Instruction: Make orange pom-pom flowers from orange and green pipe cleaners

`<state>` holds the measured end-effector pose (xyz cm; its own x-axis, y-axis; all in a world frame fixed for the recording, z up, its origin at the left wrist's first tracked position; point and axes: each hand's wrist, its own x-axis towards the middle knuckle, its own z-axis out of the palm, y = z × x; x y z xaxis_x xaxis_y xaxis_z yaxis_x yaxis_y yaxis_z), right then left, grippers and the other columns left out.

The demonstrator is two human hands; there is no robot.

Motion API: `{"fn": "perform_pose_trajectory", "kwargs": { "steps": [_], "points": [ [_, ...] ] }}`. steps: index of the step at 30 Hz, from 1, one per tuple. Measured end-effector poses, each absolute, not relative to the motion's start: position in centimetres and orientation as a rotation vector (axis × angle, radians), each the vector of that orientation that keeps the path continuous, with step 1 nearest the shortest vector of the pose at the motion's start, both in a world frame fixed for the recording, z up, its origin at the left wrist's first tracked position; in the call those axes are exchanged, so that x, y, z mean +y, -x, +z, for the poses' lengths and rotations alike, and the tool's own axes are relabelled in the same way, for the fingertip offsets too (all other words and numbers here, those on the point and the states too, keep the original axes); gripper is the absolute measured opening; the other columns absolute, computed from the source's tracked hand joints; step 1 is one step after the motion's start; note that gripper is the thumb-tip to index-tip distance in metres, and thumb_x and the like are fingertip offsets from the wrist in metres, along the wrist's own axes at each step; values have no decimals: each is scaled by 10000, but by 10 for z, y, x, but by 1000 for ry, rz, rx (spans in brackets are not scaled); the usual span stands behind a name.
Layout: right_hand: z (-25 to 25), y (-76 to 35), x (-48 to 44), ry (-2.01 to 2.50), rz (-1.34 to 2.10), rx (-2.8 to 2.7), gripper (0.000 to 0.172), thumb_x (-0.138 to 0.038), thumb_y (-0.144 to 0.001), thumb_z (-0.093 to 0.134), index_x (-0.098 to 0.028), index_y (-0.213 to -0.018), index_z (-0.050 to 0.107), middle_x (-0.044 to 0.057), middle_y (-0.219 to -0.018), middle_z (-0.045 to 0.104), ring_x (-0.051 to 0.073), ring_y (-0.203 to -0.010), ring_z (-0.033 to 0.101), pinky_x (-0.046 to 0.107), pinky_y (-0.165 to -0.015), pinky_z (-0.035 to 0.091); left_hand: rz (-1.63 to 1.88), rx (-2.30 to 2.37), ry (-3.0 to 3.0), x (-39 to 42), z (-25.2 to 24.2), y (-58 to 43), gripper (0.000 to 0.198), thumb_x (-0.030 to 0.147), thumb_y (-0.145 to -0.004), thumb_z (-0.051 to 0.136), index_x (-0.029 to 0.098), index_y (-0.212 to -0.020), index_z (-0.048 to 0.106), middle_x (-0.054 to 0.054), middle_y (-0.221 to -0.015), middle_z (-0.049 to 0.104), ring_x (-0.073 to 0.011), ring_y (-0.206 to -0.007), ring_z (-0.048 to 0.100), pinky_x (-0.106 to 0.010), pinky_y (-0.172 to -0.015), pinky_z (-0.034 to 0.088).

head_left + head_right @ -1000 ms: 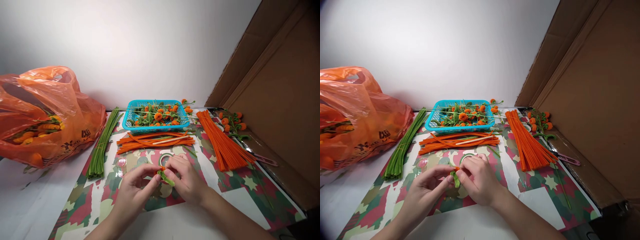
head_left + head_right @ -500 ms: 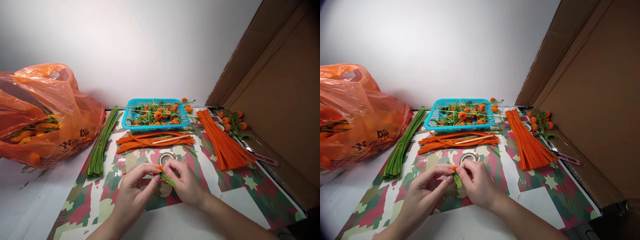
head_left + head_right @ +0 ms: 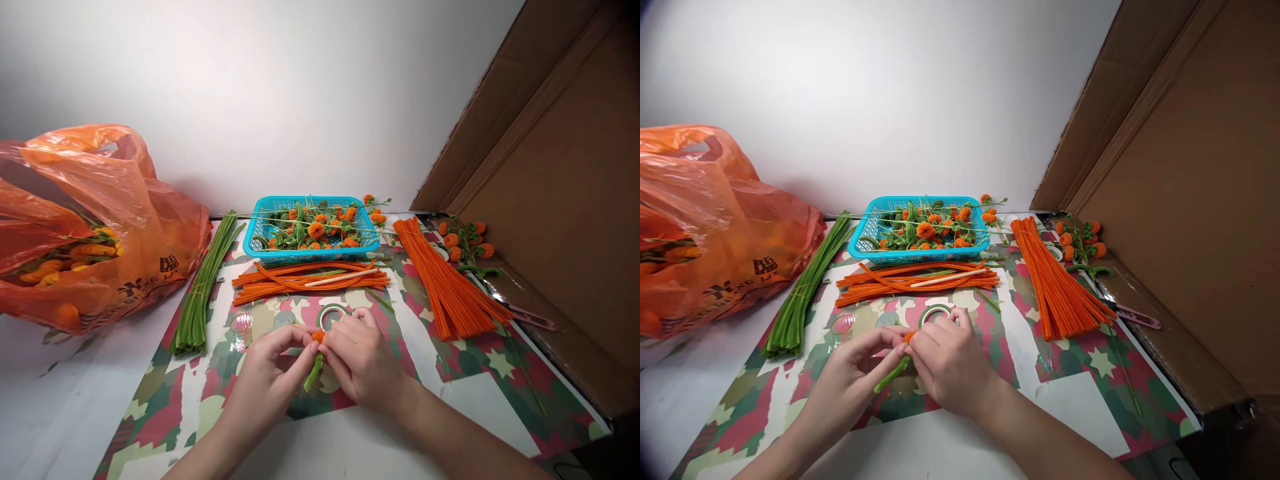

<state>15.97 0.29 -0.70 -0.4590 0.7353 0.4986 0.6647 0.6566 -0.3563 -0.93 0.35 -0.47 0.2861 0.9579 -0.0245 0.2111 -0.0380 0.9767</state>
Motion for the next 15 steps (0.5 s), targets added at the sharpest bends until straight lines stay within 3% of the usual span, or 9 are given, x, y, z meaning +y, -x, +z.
{"fn": "perform_pose_trajectory", "kwargs": {
  "steps": [8,15],
  "points": [
    [-11,-151,-2,1265,431,-1938,260,-172,-926,382,-182,-670,424,-18,-619,494,124,-614,419,307,-691,274,1084,1187,-1505,-5,-9,2,170,320,-865,568,183,-793,639,-58,-914,647,-162,-782,628,-212,-586,548],
    [-8,-153,-2,1294,788,-1646,241,-263,-929,425,-195,-703,471,-32,-630,503,115,-592,441,267,-641,338,1022,1144,-933,3,-14,0,241,390,-776,672,156,-774,615,-19,-788,622,-153,-736,630,-272,-649,587]
  ]
}}
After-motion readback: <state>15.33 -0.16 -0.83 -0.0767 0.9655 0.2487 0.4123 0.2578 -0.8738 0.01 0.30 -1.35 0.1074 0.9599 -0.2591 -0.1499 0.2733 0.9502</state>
